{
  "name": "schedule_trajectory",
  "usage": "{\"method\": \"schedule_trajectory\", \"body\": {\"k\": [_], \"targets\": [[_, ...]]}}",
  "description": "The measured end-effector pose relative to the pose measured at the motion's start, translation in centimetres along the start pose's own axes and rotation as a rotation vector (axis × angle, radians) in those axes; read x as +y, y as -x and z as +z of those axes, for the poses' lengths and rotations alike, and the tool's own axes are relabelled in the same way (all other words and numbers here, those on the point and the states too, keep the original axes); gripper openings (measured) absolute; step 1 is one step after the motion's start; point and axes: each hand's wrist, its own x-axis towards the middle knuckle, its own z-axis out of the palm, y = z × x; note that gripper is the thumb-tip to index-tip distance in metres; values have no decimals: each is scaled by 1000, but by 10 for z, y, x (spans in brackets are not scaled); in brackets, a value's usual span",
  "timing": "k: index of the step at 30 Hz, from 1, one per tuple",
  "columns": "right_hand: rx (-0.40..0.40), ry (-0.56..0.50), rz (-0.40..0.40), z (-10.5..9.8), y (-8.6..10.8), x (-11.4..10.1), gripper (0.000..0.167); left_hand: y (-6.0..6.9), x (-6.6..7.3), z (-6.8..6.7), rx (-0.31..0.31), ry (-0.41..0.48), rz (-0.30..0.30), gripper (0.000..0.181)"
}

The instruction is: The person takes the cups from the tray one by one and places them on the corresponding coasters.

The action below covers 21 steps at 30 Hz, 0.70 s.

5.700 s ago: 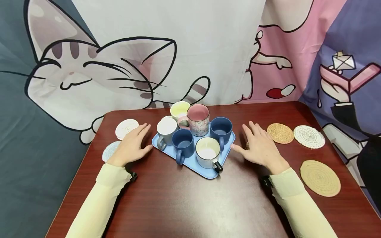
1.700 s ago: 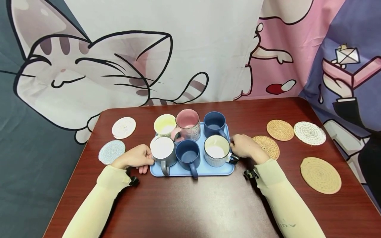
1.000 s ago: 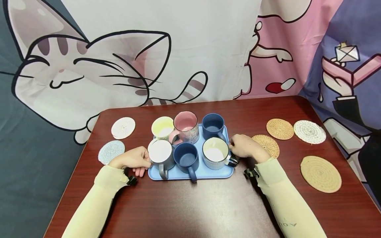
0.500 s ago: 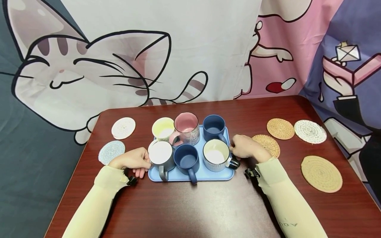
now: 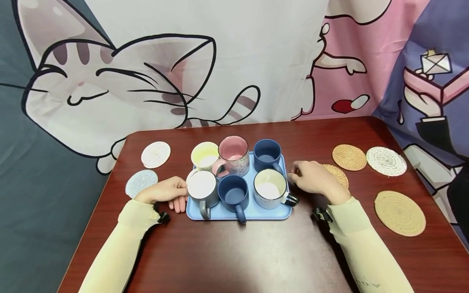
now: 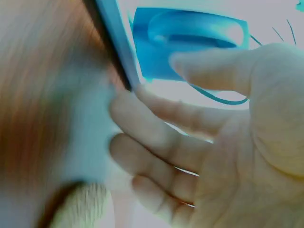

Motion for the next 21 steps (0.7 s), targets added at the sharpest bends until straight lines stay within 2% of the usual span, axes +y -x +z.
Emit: {"method": "schedule_trajectory", "body": {"k": [5, 8, 12, 15, 21], "targets": [[185, 119, -3, -9, 28, 14, 19, -2, 1, 1, 13, 6, -2, 37], [215, 174, -4, -11, 44, 23, 31, -1, 1, 2, 29, 14, -10, 38], [136, 232, 11, -10, 62, 30, 40, -1, 1, 3, 40, 16, -14, 37], [69, 242, 0, -7, 70, 31, 38, -1, 2, 3, 40, 12, -14, 37], [39, 237, -66, -4, 64, 27, 41, -1, 3, 2, 33, 14, -20, 38]]}}
